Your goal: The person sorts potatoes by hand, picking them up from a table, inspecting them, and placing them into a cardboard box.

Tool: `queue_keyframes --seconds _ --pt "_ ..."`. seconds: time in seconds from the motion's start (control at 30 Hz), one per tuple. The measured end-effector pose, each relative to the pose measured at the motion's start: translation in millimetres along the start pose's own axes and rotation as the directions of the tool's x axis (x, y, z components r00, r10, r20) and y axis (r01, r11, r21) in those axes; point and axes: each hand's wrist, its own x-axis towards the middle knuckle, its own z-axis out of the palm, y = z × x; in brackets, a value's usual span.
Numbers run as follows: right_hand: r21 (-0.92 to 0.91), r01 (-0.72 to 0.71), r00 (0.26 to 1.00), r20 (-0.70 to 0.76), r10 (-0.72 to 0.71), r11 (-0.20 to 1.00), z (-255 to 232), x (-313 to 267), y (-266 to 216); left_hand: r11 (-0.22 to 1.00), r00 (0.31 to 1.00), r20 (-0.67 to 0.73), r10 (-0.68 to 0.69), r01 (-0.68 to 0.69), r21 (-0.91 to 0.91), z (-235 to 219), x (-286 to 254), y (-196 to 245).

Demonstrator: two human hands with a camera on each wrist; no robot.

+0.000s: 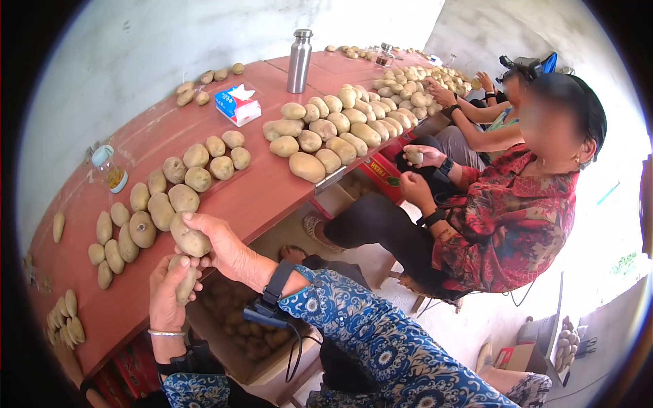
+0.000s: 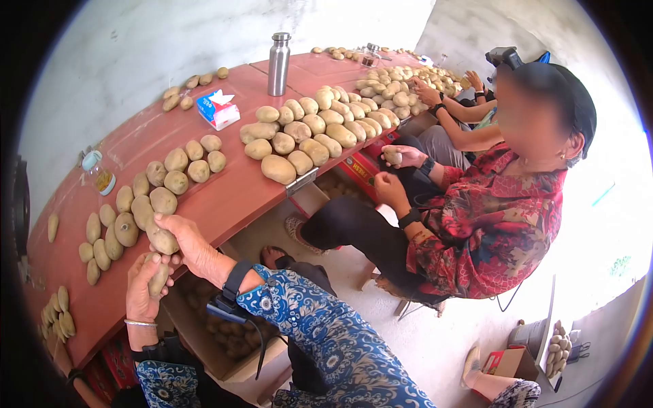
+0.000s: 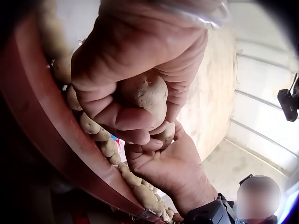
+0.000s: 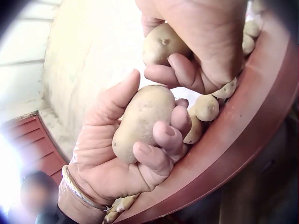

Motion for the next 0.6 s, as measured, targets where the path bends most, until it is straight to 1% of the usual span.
queue_keyframes --seconds 0.07,0.17,0.27,0.37,0.47,0.57,0.6 --pt "0.012 0.004 1.000 0.012 -0.004 1.000 0 -1 -2 1.000 1.000 -0.009 0.001 -0.001 -0.015 0 2 -1" --pt "0.037 -0.025 0.998 0.065 0.023 0.999 -2 2 4 1.000 1.000 -0.019 -0.003 0.003 0.017 1 3 1" --pt "0.093 -0.052 0.993 0.115 0.041 0.994 -1 -2 6 1.000 1.000 0.005 -0.001 0.001 0.024 0 2 0" --pt "0.147 -0.087 0.991 0.115 0.070 0.985 -6 4 18 0.999 1.000 0.009 0.015 -0.015 0.038 4 1 3" --pt "0.163 -0.102 0.990 0.115 0.084 0.981 -6 6 20 0.999 0.999 0.003 0.034 -0.034 0.032 4 1 2" --pt "0.188 -0.088 0.983 0.175 0.055 0.978 -6 7 23 0.998 0.999 -0.012 0.051 -0.051 0.035 6 0 -1" --pt "0.184 -0.088 0.986 0.153 0.060 0.979 -5 6 23 0.998 0.999 -0.011 0.043 -0.043 0.050 5 0 0"
